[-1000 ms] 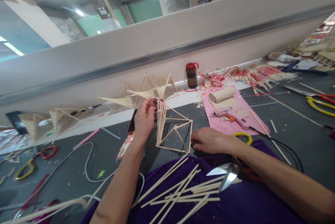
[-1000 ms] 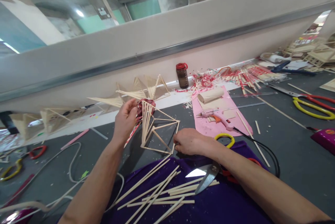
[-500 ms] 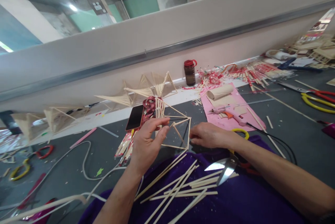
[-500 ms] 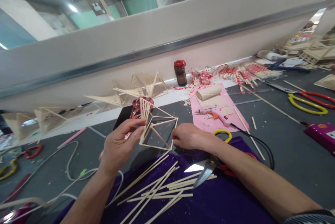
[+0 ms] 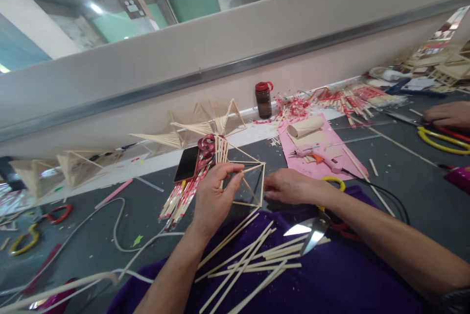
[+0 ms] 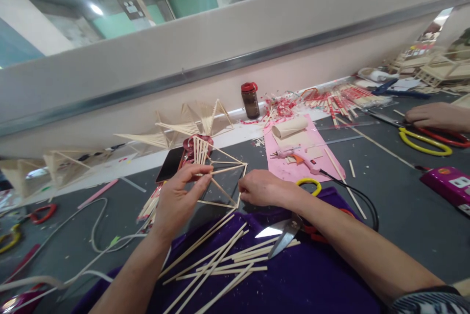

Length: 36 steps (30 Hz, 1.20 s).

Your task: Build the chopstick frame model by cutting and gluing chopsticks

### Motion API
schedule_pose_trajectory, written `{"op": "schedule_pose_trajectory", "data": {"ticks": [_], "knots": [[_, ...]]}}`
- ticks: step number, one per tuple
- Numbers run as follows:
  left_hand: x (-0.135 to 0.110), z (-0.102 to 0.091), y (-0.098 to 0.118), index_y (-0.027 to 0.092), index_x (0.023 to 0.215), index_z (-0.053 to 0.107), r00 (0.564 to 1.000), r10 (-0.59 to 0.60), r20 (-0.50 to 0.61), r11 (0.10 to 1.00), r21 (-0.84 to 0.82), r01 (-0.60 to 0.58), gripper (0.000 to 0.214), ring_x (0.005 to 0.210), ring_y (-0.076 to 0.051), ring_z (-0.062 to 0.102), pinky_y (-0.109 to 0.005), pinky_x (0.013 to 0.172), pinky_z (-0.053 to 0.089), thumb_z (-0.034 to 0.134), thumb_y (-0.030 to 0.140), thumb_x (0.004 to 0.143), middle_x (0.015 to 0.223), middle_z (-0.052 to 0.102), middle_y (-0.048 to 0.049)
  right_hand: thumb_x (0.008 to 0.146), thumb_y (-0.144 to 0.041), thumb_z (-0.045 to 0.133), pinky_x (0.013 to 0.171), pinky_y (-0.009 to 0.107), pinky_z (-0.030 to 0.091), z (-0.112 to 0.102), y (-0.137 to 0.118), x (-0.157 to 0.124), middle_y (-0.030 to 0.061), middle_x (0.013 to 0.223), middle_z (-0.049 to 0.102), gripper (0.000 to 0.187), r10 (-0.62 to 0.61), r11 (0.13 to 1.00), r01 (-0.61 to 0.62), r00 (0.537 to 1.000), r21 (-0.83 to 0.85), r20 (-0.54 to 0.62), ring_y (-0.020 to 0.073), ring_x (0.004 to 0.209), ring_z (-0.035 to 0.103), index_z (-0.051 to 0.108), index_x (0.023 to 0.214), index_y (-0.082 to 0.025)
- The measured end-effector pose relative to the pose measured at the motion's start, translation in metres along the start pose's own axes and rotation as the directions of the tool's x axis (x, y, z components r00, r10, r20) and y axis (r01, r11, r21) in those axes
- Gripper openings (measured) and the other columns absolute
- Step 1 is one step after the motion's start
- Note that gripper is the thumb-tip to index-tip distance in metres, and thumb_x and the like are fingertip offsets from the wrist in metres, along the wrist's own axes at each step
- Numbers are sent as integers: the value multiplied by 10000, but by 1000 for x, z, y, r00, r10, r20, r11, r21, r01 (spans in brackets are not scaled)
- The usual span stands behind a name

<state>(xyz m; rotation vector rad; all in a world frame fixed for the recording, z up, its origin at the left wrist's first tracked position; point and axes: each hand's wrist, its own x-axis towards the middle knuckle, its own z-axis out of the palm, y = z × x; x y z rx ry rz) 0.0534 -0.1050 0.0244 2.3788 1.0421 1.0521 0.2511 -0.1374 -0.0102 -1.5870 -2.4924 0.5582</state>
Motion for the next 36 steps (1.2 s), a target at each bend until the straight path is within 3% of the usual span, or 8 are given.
{"op": "schedule_pose_trajectory", "data": {"ticks": [9, 21, 28, 36], "knots": [[1, -4, -1, 216, 927, 628, 1000, -8, 8, 1000, 15, 8, 143, 824, -148, 605, -271, 738, 476, 545, 256, 817, 949, 649, -20, 816, -261, 448, 606, 223, 369, -3, 4, -1, 64, 848, 686, 252, 12, 1000, -12, 999, -3, -33, 156, 722, 604, 666, 902, -169], [-2, -3, -1, 223, 930, 628, 1000, -3, -11, 1000, 7, 3, 142, 827, -141, 600, -257, 745, 466, 556, 241, 809, 936, 648, -9, 848, -274, 423, 616, 240, 353, -13, 26, 0, 55, 880, 690, 252, 190, 976, -202, 971, -74, -146, 174, 806, 614, 648, 927, -193], [5, -1, -1, 209, 914, 632, 999, -16, -50, 1000, 1, 16, 141, 829, -146, 602, -260, 737, 471, 557, 261, 806, 931, 652, -14, 835, -255, 440, 627, 246, 353, -8, 22, 1, 63, 887, 692, 242, 146, 985, -154, 985, -80, -95, 175, 792, 613, 661, 907, -186], [17, 13, 3, 196, 903, 631, 998, 51, -41, 999, -4, -52, 144, 850, -155, 600, -281, 771, 473, 540, 263, 813, 923, 654, -26, 770, -203, 475, 575, 238, 342, -6, 12, -1, 58, 819, 694, 223, 134, 985, -135, 991, -106, -14, 172, 718, 613, 683, 850, -183]]}}
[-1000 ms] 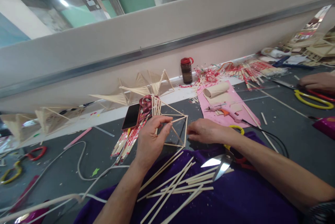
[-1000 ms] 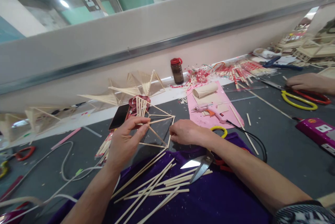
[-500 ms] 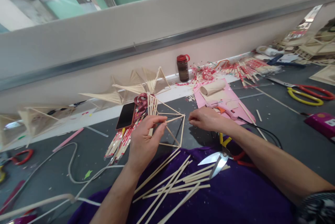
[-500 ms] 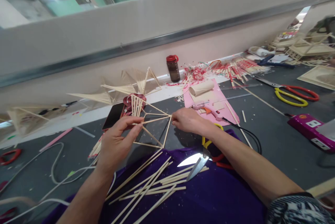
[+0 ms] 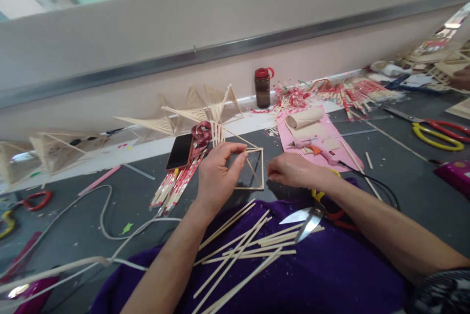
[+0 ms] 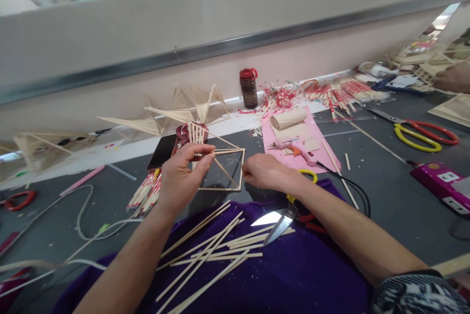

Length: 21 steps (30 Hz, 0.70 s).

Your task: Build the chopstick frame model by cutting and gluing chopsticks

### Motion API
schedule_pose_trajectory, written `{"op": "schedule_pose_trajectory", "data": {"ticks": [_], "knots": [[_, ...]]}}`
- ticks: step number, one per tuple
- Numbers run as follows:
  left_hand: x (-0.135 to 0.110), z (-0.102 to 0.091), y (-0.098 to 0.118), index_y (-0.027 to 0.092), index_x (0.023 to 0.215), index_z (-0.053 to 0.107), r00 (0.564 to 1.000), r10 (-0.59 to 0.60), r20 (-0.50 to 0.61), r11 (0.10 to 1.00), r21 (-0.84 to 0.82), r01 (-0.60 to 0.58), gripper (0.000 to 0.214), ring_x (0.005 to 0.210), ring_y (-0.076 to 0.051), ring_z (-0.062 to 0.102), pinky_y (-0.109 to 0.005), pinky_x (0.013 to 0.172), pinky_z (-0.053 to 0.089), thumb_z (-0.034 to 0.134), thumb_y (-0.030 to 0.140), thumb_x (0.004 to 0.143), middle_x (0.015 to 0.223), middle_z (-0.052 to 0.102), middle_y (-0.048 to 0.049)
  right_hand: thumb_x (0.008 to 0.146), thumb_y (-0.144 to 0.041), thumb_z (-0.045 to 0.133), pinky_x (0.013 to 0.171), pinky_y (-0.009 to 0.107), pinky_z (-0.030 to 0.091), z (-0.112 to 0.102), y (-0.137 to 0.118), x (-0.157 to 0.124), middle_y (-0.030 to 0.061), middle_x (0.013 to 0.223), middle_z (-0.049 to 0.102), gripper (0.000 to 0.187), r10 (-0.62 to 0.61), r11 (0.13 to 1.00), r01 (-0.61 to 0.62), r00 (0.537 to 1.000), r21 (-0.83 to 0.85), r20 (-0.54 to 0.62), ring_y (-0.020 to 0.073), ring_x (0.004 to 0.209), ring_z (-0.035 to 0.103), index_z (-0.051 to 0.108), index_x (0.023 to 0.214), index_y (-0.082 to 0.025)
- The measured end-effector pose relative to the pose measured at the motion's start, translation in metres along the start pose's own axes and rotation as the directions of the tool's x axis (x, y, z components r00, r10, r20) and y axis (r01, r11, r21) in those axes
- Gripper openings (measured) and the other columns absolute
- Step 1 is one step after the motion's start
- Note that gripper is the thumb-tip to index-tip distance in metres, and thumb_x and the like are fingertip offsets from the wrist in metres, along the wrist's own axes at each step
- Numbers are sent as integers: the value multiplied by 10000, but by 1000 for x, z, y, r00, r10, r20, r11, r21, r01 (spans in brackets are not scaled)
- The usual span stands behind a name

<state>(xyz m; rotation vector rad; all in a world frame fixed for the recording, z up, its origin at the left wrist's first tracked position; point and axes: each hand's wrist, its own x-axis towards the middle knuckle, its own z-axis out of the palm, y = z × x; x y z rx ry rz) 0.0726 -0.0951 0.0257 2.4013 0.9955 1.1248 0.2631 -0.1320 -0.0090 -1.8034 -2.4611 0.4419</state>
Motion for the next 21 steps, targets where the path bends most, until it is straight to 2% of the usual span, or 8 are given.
{"op": "schedule_pose_trajectory", "data": {"ticks": [4, 7, 9, 12, 16, 21], "knots": [[1, 5, 3, 198, 895, 638, 1000, 10, 29, 999, -31, -9, 140, 877, -154, 598, -283, 797, 471, 546, 263, 812, 936, 653, -26, 764, -229, 483, 564, 245, 341, 2, -7, 0, 62, 812, 695, 228, 40, 999, -39, 999, -19, 31, 187, 722, 616, 687, 857, -192], [-2, -2, 1, 210, 999, 629, 998, -43, 51, 995, -91, 48, 215, 904, -160, 602, -274, 781, 477, 558, 274, 806, 994, 652, -29, 775, -270, 491, 561, 241, 342, 6, -11, 1, 58, 838, 689, 230, 49, 999, -49, 998, 9, 34, 185, 739, 613, 669, 906, -204], [-5, -12, -7, 216, 1080, 603, 993, -109, 43, 984, -136, 114, 285, 932, -169, 602, -277, 789, 476, 557, 281, 806, 1034, 649, -38, 791, -300, 492, 572, 238, 349, 10, -12, 1, 59, 863, 683, 242, 42, 998, -43, 999, 44, 17, 180, 756, 610, 652, 947, -208], [-13, -27, -29, 198, 1098, 591, 977, -211, 3, 963, -169, 208, 305, 962, -186, 600, -296, 827, 464, 536, 292, 813, 1031, 657, -54, 807, -322, 494, 604, 231, 363, 14, -13, 3, 60, 883, 680, 256, 23, 994, -23, 1000, 111, 7, 170, 779, 608, 636, 984, -204], [-30, -33, -64, 185, 1098, 586, 942, -337, 7, 939, -69, 336, 316, 929, -194, 611, -321, 815, 468, 483, 313, 828, 1016, 663, -68, 801, -291, 503, 624, 217, 367, 19, -13, 6, 46, 855, 682, 214, 1, 988, -3, 1000, 155, 14, 155, 766, 607, 650, 924, -195], [-47, -26, -87, 214, 1040, 603, 949, -309, 68, 947, 117, 300, 273, 900, -197, 616, -339, 799, 470, 498, 296, 802, 1005, 659, -58, 815, -283, 469, 598, 217, 357, 29, -11, 9, 36, 788, 679, 219, -37, 984, 38, 999, 177, -8, 141, 691, 594, 664, 849, -191]]}}
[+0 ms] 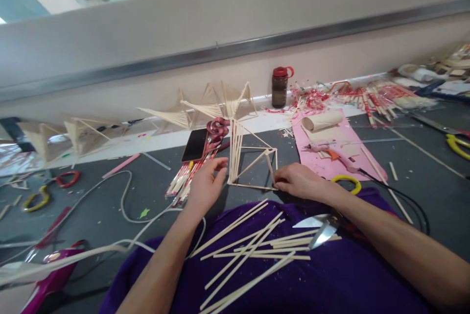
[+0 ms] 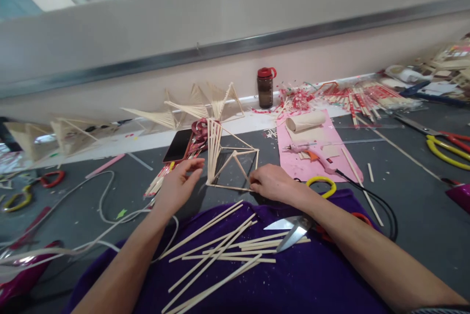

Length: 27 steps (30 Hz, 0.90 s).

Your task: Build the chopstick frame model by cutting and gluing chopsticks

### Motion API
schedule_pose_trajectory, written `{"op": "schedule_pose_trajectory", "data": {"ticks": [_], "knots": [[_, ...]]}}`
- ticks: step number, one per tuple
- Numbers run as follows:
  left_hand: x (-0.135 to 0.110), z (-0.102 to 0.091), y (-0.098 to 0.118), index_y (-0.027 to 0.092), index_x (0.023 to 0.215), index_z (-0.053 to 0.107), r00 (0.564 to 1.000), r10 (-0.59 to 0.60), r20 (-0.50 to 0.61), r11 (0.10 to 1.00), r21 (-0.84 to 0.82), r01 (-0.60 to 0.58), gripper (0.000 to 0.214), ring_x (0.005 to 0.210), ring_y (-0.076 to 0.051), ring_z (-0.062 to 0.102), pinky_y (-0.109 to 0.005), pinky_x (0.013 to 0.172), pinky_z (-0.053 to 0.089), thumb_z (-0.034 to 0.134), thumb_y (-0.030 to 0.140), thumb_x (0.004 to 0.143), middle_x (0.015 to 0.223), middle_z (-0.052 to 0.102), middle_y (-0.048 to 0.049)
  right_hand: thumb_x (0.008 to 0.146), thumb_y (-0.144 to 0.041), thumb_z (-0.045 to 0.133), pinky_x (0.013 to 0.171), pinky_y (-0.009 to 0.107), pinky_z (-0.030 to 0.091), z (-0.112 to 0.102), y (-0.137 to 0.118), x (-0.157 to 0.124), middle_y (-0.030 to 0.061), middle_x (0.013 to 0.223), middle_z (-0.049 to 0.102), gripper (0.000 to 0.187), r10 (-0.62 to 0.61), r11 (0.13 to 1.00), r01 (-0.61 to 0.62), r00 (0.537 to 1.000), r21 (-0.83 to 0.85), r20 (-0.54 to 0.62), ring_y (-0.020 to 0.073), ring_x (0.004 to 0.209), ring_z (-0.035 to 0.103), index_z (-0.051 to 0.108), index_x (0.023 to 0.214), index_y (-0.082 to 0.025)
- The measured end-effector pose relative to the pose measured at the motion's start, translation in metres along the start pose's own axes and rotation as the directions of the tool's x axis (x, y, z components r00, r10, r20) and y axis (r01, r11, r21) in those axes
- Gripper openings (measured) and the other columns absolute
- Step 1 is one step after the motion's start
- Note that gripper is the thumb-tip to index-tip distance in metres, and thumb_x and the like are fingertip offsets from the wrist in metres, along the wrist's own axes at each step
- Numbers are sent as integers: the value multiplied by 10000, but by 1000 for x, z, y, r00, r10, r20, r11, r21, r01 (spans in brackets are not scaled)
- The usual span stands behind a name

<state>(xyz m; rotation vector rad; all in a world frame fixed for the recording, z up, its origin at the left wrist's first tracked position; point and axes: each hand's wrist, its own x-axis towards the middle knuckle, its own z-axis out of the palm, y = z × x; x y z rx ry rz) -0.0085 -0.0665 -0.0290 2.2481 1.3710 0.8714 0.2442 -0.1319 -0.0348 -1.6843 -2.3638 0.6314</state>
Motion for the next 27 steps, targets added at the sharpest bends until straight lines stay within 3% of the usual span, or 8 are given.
{"op": "schedule_pose_trajectory", "data": {"ticks": [4, 10, 27], "knots": [[-2, 5, -8, 207, 1034, 595, 999, 8, 46, 998, 58, -11, 285, 890, -200, 611, -349, 795, 467, 538, 303, 771, 972, 655, -60, 808, -258, 466, 588, 207, 358, 5, 3, 0, 32, 774, 676, 206, -33, 999, 33, 999, 22, -13, 131, 673, 590, 658, 811, -184], [0, 13, -23, 173, 1068, 573, 993, -70, 99, 997, -34, 74, 425, 871, -201, 616, -348, 769, 479, 634, 366, 693, 964, 649, -75, 810, -267, 466, 575, 206, 360, 6, 4, 0, 27, 759, 673, 204, -44, 998, 44, 999, 40, -9, 130, 650, 585, 654, 806, -186], [2, 14, -18, 143, 1067, 573, 988, -123, 94, 989, -76, 130, 432, 901, -196, 598, -339, 825, 461, 633, 354, 695, 990, 638, -84, 810, -282, 475, 637, 220, 374, 9, 8, 2, 37, 781, 675, 194, -52, 998, 53, 998, 22, -21, 150, 714, 605, 644, 798, -187]]}}
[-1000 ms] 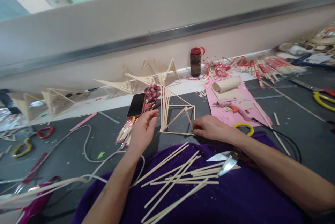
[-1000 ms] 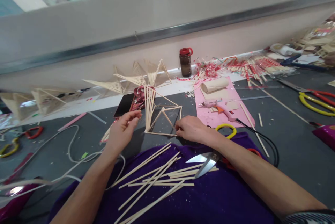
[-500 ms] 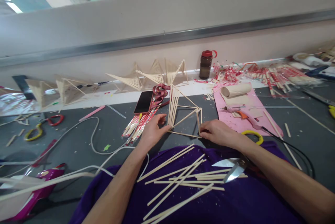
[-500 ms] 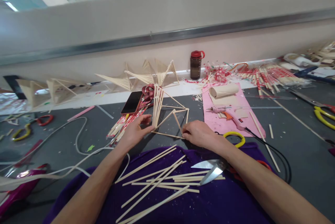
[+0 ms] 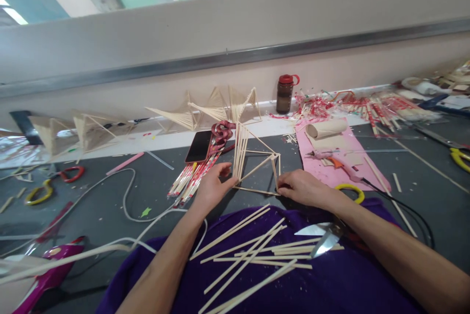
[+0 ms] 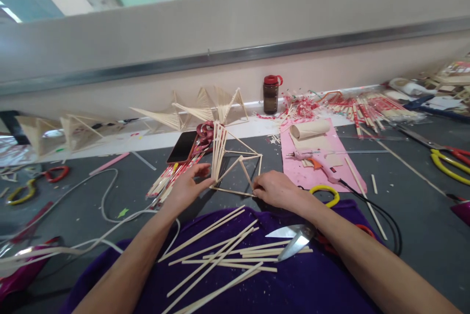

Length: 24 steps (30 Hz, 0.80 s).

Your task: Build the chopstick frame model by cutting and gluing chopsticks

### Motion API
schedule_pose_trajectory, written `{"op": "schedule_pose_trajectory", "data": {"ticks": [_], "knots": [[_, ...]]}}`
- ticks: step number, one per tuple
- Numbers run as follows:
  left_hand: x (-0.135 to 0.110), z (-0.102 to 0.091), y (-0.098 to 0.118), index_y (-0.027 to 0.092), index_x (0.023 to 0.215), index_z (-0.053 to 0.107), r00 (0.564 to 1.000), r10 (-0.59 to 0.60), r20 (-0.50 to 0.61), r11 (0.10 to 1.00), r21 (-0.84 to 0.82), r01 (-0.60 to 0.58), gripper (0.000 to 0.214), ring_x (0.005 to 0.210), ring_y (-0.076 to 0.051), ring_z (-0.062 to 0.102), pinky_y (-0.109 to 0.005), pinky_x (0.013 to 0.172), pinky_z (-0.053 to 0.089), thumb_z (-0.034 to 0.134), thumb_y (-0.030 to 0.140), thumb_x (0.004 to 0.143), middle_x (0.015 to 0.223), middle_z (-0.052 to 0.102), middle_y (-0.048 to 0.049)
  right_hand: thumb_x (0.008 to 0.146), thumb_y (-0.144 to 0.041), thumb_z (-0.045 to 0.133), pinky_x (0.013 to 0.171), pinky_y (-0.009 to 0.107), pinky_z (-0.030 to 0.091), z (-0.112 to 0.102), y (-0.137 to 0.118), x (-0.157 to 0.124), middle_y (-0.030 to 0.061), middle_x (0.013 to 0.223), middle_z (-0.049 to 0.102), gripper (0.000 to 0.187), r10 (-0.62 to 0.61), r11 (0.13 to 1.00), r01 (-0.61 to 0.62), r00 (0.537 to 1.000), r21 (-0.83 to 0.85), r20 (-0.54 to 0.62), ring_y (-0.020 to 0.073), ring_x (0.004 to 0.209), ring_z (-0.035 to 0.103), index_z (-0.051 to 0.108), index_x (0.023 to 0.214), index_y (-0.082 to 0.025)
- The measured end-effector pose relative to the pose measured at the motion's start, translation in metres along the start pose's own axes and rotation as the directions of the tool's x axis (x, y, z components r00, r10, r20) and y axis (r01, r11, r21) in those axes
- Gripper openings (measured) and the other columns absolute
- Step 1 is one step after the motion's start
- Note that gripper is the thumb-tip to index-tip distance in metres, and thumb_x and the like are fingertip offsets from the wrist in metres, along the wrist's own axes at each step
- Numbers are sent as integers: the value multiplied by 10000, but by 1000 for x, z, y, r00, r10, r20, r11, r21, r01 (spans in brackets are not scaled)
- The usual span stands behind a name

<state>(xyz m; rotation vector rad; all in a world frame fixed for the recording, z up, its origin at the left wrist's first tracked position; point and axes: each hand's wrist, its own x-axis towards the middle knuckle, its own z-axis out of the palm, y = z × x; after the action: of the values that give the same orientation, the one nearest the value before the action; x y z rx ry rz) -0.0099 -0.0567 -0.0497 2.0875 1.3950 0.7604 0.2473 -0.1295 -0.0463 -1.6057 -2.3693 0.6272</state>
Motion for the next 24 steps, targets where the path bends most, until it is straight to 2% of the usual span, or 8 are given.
{"op": "schedule_pose_trajectory", "data": {"ticks": [14, 21, 24], "knots": [[-3, 4, -1, 170, 1064, 577, 1000, 7, 22, 999, 51, -9, 405, 884, -199, 596, -317, 793, 454, 620, 360, 709, 973, 642, -66, 802, -235, 476, 592, 206, 370, -1, -5, -3, 33, 768, 672, 195, 1, 998, 0, 1000, 60, -16, 130, 657, 584, 662, 789, -179], [0, 4, -5, 154, 1080, 576, 999, -47, -23, 987, -158, 42, 388, 911, -199, 598, -321, 815, 445, 547, 385, 769, 1022, 644, -87, 810, -234, 465, 583, 204, 364, 4, -6, -2, 30, 729, 653, 195, -29, 995, 37, 996, 89, -87, 126, 641, 569, 640, 759, -164], [0, 4, -3, 163, 1072, 591, 993, -120, 6, 963, -241, 118, 389, 910, -207, 597, -304, 743, 456, 532, 406, 774, 1036, 644, -93, 813, -225, 450, 568, 203, 356, 5, -7, -2, 26, 712, 645, 200, -44, 995, 53, 993, 80, -109, 124, 624, 561, 626, 742, -162]]}}
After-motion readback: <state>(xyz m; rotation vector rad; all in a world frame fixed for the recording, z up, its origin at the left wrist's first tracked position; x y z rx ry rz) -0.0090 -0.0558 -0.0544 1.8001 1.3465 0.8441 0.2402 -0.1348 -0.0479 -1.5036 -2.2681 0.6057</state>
